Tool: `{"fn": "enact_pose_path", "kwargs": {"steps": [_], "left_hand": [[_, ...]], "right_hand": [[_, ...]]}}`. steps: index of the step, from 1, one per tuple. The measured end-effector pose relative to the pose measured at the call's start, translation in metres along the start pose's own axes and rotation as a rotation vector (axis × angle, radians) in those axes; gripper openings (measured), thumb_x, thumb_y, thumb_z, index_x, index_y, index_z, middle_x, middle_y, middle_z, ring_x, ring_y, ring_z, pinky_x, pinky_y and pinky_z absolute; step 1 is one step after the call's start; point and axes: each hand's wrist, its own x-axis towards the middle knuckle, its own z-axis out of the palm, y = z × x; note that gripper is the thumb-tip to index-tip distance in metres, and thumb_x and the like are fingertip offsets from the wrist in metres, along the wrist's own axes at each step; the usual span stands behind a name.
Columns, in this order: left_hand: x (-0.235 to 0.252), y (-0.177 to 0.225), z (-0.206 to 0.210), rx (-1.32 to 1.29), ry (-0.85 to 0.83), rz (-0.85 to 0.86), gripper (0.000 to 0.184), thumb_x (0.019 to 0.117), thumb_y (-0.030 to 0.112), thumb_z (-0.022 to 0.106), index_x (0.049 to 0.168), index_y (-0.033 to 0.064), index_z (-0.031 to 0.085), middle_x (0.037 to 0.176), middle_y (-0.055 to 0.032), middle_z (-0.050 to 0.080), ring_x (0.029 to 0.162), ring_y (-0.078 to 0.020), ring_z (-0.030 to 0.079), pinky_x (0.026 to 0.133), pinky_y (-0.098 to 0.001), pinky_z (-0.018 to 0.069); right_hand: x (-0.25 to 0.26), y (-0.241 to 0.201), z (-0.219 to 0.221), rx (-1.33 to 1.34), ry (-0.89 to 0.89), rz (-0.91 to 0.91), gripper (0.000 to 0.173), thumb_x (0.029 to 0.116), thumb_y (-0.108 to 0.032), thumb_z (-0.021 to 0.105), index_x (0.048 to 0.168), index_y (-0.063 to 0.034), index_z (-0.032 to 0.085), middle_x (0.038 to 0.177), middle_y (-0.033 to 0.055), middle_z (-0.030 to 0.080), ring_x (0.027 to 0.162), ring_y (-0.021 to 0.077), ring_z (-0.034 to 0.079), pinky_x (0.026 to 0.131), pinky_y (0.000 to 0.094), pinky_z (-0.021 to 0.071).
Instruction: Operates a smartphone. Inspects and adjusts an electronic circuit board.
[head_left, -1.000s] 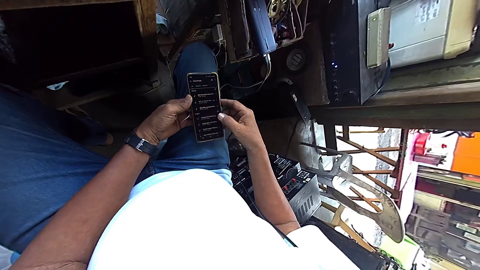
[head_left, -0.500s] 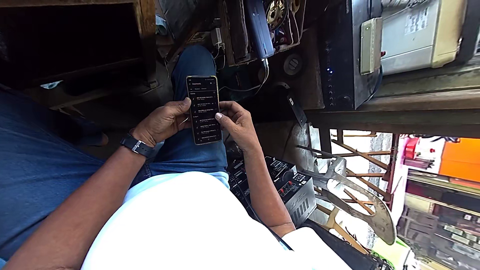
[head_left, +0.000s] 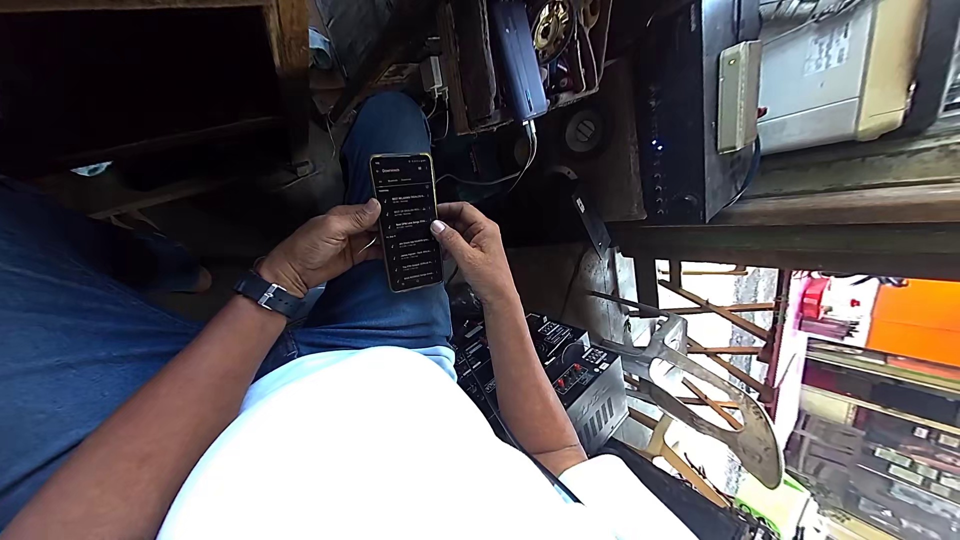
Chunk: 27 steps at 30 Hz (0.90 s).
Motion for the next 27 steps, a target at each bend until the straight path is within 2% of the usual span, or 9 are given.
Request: {"fn": "enact_pose_path", "kwargs": {"steps": [10, 13, 18, 23, 27], "left_hand": [[0.001, 0.000, -0.003, -0.008, -0.026, 0.002, 0.042, 0.1124, 0.031, 0.034, 0.129, 0.0069, 0.064, 0.119, -0.0096, 0.072, 0.110, -0.0182, 0.070, 0.099, -0.0364, 0.0568], [0.001, 0.001, -0.002, -0.017, -0.020, 0.006, 0.042, 0.1127, 0.030, 0.033, 0.128, 0.0068, 0.064, 0.117, -0.0093, 0.073, 0.109, -0.0180, 0.071, 0.098, -0.0360, 0.0577], [0.001, 0.001, -0.002, 0.018, 0.016, -0.011, 0.042, 0.1121, 0.032, 0.033, 0.127, 0.0088, 0.065, 0.116, -0.0076, 0.073, 0.107, -0.0171, 0.071, 0.096, -0.0355, 0.0584], [0.001, 0.000, -0.003, 0.004, -0.005, -0.004, 0.042, 0.1122, 0.032, 0.034, 0.127, 0.0088, 0.065, 0.115, -0.0076, 0.073, 0.106, -0.0170, 0.072, 0.095, -0.0351, 0.0588], [0.002, -0.001, -0.005, 0.005, -0.004, -0.001, 0.042, 0.1122, 0.033, 0.033, 0.128, 0.0085, 0.064, 0.117, -0.0086, 0.073, 0.108, -0.0181, 0.071, 0.097, -0.0366, 0.0583]], "right_hand": [[0.008, -0.001, 0.004, 0.003, 0.021, 0.001, 0.021, 0.1009, -0.010, 0.062, 0.115, 0.0052, 0.063, 0.091, 0.0138, 0.070, 0.074, 0.0173, 0.068, 0.066, 0.0306, 0.0596], [0.008, -0.002, 0.001, 0.013, -0.020, 0.023, 0.024, 0.0989, -0.008, 0.062, 0.119, 0.0056, 0.061, 0.093, 0.0146, 0.070, 0.077, 0.0189, 0.069, 0.069, 0.0327, 0.0605], [0.006, -0.004, -0.004, 0.018, -0.123, 0.052, 0.038, 0.0934, -0.004, 0.065, 0.128, 0.0058, 0.055, 0.098, 0.0161, 0.069, 0.083, 0.0209, 0.070, 0.075, 0.0353, 0.0620], [0.007, -0.005, -0.008, 0.046, -0.162, 0.068, 0.039, 0.0931, -0.003, 0.062, 0.130, 0.0059, 0.054, 0.100, 0.0167, 0.069, 0.085, 0.0208, 0.070, 0.076, 0.0349, 0.0611], [0.008, -0.005, -0.011, 0.031, -0.178, 0.076, 0.036, 0.0965, -0.005, 0.057, 0.131, 0.0052, 0.055, 0.101, 0.0160, 0.069, 0.084, 0.0201, 0.069, 0.073, 0.0334, 0.0597]]}}
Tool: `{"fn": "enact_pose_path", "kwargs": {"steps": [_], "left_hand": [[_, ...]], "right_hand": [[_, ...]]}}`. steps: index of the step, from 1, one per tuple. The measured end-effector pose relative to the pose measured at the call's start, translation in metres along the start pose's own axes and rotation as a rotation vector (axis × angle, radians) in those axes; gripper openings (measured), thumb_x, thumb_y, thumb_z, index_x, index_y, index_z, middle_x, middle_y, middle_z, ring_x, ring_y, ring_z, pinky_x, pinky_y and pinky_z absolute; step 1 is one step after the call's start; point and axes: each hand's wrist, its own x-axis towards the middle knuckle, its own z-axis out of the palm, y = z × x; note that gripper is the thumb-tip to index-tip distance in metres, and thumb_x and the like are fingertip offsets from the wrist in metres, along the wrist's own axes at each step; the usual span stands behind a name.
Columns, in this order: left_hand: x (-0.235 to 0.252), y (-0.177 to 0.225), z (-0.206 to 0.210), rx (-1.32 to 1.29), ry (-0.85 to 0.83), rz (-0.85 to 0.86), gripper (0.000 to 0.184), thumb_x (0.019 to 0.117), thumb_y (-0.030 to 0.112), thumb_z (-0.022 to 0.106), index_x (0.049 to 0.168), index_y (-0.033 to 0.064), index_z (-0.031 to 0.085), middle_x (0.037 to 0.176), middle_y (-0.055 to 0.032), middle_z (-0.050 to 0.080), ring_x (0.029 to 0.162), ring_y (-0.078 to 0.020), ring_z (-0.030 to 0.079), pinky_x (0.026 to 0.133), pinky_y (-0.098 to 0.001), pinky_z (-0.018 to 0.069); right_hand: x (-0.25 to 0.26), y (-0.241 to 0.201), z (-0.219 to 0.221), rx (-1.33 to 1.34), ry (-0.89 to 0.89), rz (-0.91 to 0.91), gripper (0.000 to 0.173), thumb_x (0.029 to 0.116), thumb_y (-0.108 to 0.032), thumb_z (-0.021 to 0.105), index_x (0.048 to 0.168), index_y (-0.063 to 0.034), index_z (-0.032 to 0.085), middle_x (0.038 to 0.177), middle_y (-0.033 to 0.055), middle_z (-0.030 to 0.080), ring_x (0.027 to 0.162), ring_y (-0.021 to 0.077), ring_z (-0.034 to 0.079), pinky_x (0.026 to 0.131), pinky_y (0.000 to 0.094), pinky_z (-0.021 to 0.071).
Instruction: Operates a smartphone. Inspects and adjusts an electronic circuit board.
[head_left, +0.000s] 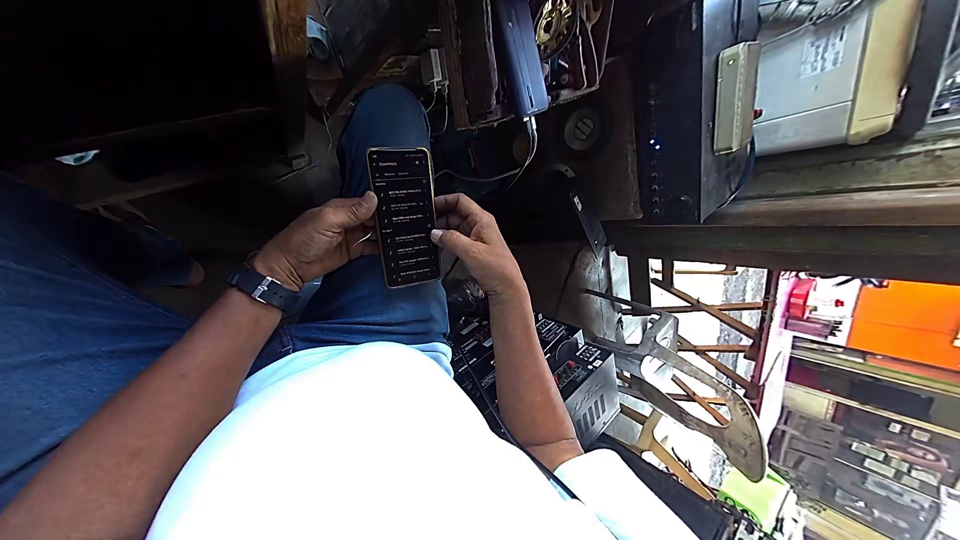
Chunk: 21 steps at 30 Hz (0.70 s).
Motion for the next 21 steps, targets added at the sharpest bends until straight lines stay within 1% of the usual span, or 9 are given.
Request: {"fn": "enact_pose_path", "kwargs": {"steps": [3, 11, 16, 21], "left_hand": [[-0.0002, 0.0003, -0.0005, 0.006, -0.010, 0.002, 0.043, 0.1123, 0.033, 0.033, 0.127, 0.0083, 0.065, 0.117, -0.0088, 0.073, 0.108, -0.0181, 0.071, 0.097, -0.0370, 0.0580], [0.0004, -0.0006, -0.0016, -0.013, -0.008, -0.001, 0.043, 0.1125, 0.033, 0.033, 0.125, 0.0076, 0.065, 0.115, -0.0085, 0.073, 0.106, -0.0178, 0.071, 0.097, -0.0365, 0.0580], [-0.0001, -0.0005, -0.0018, -0.016, -0.009, 0.000, 0.043, 0.1124, 0.032, 0.033, 0.125, 0.0078, 0.065, 0.115, -0.0088, 0.073, 0.106, -0.0179, 0.071, 0.096, -0.0363, 0.0582], [0.0000, -0.0001, -0.0016, -0.009, -0.018, 0.001, 0.043, 0.1124, 0.033, 0.032, 0.130, 0.0084, 0.063, 0.119, -0.0088, 0.072, 0.110, -0.0184, 0.070, 0.099, -0.0373, 0.0571]], "right_hand": [[0.0003, 0.0001, -0.0013, -0.007, -0.008, 0.000, 0.034, 0.0991, -0.006, 0.054, 0.131, 0.0059, 0.055, 0.101, 0.0167, 0.069, 0.082, 0.0211, 0.069, 0.071, 0.0342, 0.0598], [0.0010, 0.0005, -0.0010, -0.021, 0.005, -0.002, 0.032, 0.1007, -0.005, 0.052, 0.130, 0.0057, 0.057, 0.100, 0.0160, 0.070, 0.079, 0.0199, 0.069, 0.066, 0.0324, 0.0593], [0.0018, -0.0006, -0.0009, -0.030, 0.010, 0.005, 0.031, 0.1012, -0.005, 0.051, 0.130, 0.0057, 0.057, 0.100, 0.0160, 0.070, 0.079, 0.0199, 0.069, 0.067, 0.0325, 0.0596], [0.0024, -0.0002, -0.0005, -0.025, 0.017, 0.008, 0.032, 0.1010, -0.005, 0.049, 0.130, 0.0057, 0.057, 0.098, 0.0152, 0.069, 0.077, 0.0195, 0.069, 0.066, 0.0327, 0.0596]]}}
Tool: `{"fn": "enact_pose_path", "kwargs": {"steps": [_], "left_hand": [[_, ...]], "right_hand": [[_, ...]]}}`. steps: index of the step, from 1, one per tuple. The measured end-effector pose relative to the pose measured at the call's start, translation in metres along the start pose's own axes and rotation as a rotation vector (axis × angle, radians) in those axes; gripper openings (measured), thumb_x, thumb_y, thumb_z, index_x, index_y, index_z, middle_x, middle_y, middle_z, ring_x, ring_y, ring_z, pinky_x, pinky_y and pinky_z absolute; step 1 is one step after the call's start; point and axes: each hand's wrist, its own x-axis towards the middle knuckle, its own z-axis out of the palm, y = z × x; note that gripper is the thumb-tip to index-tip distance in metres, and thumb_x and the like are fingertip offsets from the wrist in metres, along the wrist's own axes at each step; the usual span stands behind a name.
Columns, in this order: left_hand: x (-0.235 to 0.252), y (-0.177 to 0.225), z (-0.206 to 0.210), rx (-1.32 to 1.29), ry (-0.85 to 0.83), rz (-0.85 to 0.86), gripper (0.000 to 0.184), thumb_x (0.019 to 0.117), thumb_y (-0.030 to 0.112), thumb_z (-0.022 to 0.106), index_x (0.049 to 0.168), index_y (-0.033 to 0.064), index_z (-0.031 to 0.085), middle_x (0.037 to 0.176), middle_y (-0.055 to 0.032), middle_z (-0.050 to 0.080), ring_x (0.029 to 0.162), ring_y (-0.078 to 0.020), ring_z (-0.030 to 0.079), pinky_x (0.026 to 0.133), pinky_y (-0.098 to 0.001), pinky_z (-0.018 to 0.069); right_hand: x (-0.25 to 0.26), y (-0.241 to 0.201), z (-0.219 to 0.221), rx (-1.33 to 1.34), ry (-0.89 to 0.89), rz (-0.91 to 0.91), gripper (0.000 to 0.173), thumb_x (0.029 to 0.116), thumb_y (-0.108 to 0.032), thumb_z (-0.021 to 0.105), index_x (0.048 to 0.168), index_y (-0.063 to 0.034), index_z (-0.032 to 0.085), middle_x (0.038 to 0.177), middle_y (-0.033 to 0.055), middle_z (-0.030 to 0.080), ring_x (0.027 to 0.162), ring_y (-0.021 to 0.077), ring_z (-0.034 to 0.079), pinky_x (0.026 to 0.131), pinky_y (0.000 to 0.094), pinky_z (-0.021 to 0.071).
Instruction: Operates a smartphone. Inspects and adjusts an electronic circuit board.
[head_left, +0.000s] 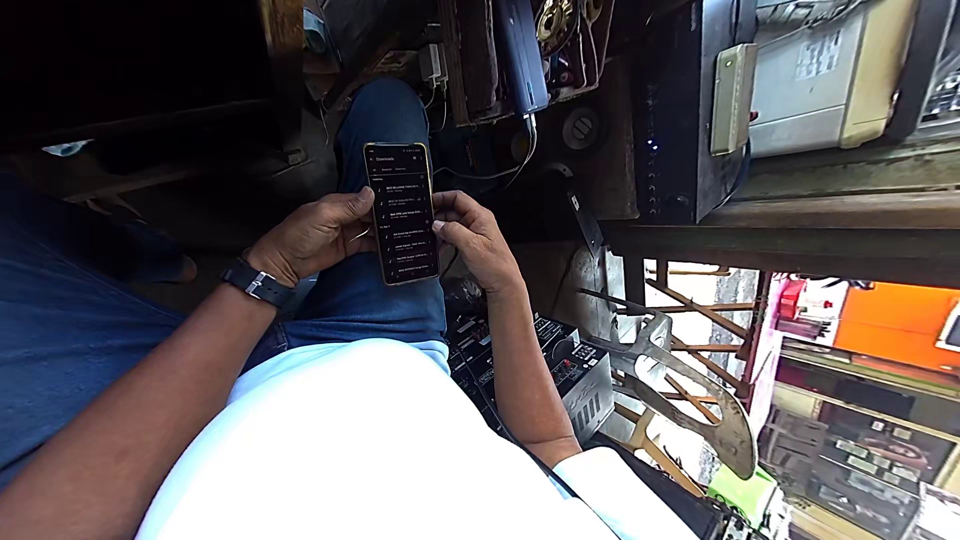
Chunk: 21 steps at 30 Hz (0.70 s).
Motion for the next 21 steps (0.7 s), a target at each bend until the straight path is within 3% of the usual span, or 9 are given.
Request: {"fn": "enact_pose_path", "kwargs": {"steps": [4, 13, 17, 21], "left_hand": [[-0.0002, 0.0007, 0.0013, 0.003, 0.027, -0.013, 0.043, 0.1122, 0.033, 0.033, 0.129, 0.0084, 0.064, 0.118, -0.0086, 0.072, 0.110, -0.0188, 0.070, 0.099, -0.0378, 0.0572], [-0.0005, 0.0018, 0.0012, -0.009, 0.016, -0.013, 0.043, 0.1124, 0.033, 0.033, 0.129, 0.0076, 0.063, 0.117, -0.0090, 0.072, 0.110, -0.0189, 0.071, 0.099, -0.0378, 0.0571], [-0.0008, 0.0033, 0.0036, -0.015, 0.011, -0.008, 0.043, 0.1127, 0.032, 0.032, 0.127, 0.0078, 0.064, 0.115, -0.0085, 0.073, 0.107, -0.0177, 0.072, 0.097, -0.0360, 0.0584], [-0.0009, 0.0029, 0.0037, 0.006, 0.026, -0.016, 0.042, 0.1125, 0.032, 0.033, 0.127, 0.0083, 0.064, 0.116, -0.0081, 0.073, 0.107, -0.0173, 0.071, 0.097, -0.0360, 0.0581]], "right_hand": [[-0.0007, -0.0011, 0.0009, -0.016, -0.007, -0.001, 0.032, 0.1015, -0.006, 0.052, 0.131, 0.0057, 0.056, 0.099, 0.0154, 0.070, 0.079, 0.0199, 0.069, 0.067, 0.0332, 0.0601], [-0.0032, 0.0007, 0.0022, 0.033, -0.067, -0.027, 0.047, 0.0928, -0.002, 0.062, 0.137, 0.0073, 0.048, 0.104, 0.0186, 0.069, 0.088, 0.0224, 0.071, 0.080, 0.0369, 0.0618], [-0.0031, 0.0033, 0.0024, 0.050, -0.072, -0.027, 0.048, 0.0920, 0.000, 0.062, 0.137, 0.0073, 0.047, 0.103, 0.0192, 0.069, 0.087, 0.0235, 0.071, 0.078, 0.0375, 0.0623], [-0.0014, 0.0031, 0.0070, 0.015, 0.018, -0.010, 0.038, 0.0953, -0.003, 0.062, 0.131, 0.0057, 0.054, 0.096, 0.0161, 0.070, 0.081, 0.0205, 0.070, 0.073, 0.0344, 0.0616]]}}
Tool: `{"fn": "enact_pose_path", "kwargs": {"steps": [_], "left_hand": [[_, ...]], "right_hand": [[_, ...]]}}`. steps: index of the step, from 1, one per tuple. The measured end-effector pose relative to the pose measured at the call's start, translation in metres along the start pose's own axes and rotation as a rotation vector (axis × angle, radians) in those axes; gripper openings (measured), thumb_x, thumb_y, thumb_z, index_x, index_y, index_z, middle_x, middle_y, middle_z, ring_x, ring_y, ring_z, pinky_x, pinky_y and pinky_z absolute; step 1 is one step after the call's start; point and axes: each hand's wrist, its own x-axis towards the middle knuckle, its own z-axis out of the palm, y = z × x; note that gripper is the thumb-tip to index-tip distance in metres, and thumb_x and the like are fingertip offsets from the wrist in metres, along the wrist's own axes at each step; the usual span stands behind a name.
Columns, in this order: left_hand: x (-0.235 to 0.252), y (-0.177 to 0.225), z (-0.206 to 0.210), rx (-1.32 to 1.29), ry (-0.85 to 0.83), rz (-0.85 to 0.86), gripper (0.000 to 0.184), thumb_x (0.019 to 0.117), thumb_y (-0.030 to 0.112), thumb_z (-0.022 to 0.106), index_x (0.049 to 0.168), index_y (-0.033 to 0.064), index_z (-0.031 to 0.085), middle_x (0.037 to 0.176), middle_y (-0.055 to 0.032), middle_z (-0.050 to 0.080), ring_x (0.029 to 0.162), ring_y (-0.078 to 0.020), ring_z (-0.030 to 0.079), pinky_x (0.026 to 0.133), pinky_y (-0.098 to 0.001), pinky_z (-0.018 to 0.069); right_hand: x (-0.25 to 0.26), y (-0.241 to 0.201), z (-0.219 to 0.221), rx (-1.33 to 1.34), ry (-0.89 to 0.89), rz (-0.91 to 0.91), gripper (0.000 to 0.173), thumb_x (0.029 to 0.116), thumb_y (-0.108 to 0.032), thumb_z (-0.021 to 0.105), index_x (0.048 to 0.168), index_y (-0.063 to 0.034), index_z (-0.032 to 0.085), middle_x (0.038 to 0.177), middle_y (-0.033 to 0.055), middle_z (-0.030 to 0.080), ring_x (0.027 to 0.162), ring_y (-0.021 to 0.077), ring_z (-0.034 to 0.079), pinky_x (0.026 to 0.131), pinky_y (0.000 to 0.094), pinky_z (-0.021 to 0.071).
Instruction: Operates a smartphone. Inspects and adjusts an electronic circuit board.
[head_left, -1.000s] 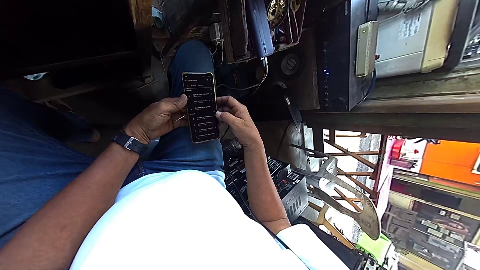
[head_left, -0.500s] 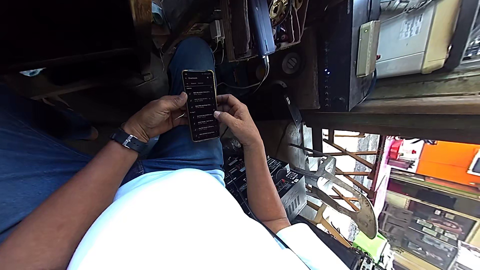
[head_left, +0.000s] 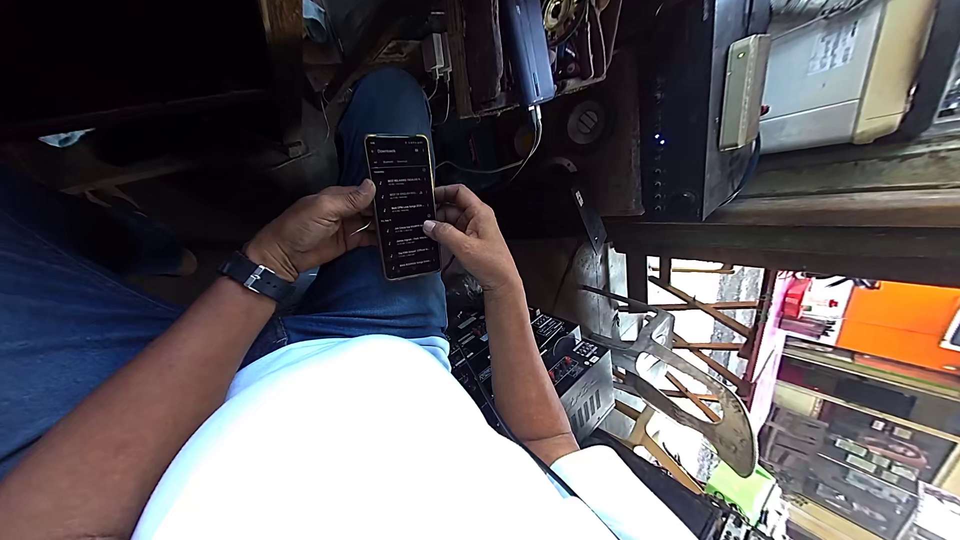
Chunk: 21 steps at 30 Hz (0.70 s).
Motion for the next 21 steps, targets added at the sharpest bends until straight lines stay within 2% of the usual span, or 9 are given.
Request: {"fn": "enact_pose_path", "kwargs": {"steps": [2, 6, 11, 14, 21], "left_hand": [[0.0000, -0.0004, -0.0001, 0.002, 0.003, 0.001, 0.043, 0.1125, 0.032, 0.032, 0.128, 0.0078, 0.064, 0.117, -0.0083, 0.073, 0.109, -0.0179, 0.071, 0.098, -0.0364, 0.0576], [-0.0003, 0.0000, 0.0000, 0.002, 0.012, -0.002, 0.042, 0.1125, 0.033, 0.033, 0.126, 0.0085, 0.065, 0.115, -0.0079, 0.073, 0.106, -0.0170, 0.072, 0.097, -0.0351, 0.0582], [-0.0004, -0.0003, -0.0005, 0.010, 0.013, 0.002, 0.043, 0.1123, 0.033, 0.034, 0.128, 0.0079, 0.064, 0.117, -0.0085, 0.073, 0.108, -0.0177, 0.071, 0.098, -0.0363, 0.0577], [-0.0009, 0.0006, 0.0004, 0.010, 0.010, -0.002, 0.043, 0.1124, 0.033, 0.033, 0.129, 0.0077, 0.063, 0.118, -0.0090, 0.072, 0.109, -0.0185, 0.071, 0.098, -0.0373, 0.0574], [-0.0006, 0.0001, 0.0002, 0.011, 0.023, -0.008, 0.042, 0.1123, 0.033, 0.034, 0.128, 0.0076, 0.064, 0.116, -0.0082, 0.073, 0.107, -0.0180, 0.071, 0.097, -0.0357, 0.0578]], "right_hand": [[0.0015, 0.0000, 0.0028, -0.020, 0.042, 0.002, 0.032, 0.0972, -0.006, 0.061, 0.127, 0.0051, 0.056, 0.093, 0.0147, 0.070, 0.077, 0.0193, 0.069, 0.067, 0.0327, 0.0607], [0.0036, -0.0006, 0.0051, -0.043, 0.067, -0.017, 0.027, 0.0987, -0.007, 0.060, 0.122, 0.0051, 0.058, 0.089, 0.0136, 0.069, 0.075, 0.0182, 0.069, 0.066, 0.0321, 0.0604], [0.0041, -0.0005, 0.0051, -0.054, 0.067, -0.030, 0.027, 0.0992, -0.008, 0.059, 0.123, 0.0052, 0.058, 0.089, 0.0136, 0.069, 0.076, 0.0186, 0.069, 0.067, 0.0334, 0.0608], [0.0038, -0.0003, 0.0052, -0.063, 0.071, -0.020, 0.027, 0.0993, -0.009, 0.059, 0.122, 0.0047, 0.059, 0.088, 0.0129, 0.069, 0.074, 0.0182, 0.069, 0.065, 0.0324, 0.0598], [0.0040, -0.0001, 0.0053, -0.057, 0.071, -0.026, 0.026, 0.0994, -0.008, 0.059, 0.122, 0.0053, 0.059, 0.089, 0.0134, 0.069, 0.076, 0.0184, 0.069, 0.068, 0.0332, 0.0607]]}}
